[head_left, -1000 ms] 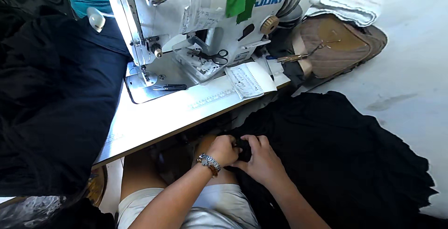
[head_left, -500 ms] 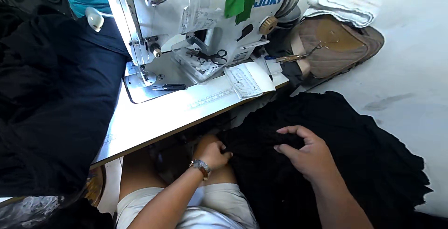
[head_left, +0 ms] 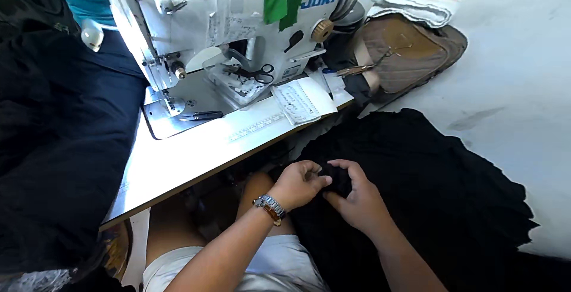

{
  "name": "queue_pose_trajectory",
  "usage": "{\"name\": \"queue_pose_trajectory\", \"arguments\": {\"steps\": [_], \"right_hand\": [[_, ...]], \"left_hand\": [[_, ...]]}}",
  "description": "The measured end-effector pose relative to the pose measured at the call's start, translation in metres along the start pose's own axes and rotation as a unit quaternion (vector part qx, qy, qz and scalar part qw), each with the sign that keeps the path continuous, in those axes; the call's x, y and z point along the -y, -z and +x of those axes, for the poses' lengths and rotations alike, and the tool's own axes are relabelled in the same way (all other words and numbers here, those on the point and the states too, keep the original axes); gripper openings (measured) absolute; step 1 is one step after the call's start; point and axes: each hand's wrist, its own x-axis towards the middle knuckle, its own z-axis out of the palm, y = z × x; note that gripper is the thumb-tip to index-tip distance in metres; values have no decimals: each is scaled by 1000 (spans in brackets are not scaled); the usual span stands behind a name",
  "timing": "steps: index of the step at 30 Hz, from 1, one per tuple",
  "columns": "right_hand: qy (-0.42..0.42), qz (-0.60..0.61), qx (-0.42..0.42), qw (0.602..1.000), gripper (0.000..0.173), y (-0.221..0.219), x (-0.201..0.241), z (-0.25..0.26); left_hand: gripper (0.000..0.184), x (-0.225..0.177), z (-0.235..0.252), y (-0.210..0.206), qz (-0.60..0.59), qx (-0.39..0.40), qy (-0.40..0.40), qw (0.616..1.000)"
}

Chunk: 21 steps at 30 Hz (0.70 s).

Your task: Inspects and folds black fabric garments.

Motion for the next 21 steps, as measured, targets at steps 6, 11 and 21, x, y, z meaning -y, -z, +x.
{"name": "queue_pose_trajectory", "arguments": {"steps": [6,11,21], "right_hand": [[-3,205,70,976,89,57,-33,5],[44,313,66,946,84,92,-37,8],[-141,85,-139,977,133,100,-52,-122]], "left_hand": [[109,-2,30,-8,251,36,-310,916],[119,-39,69,-47,138,198,-261,935],[63,-55,118,-82,248,79,-69,963]]}}
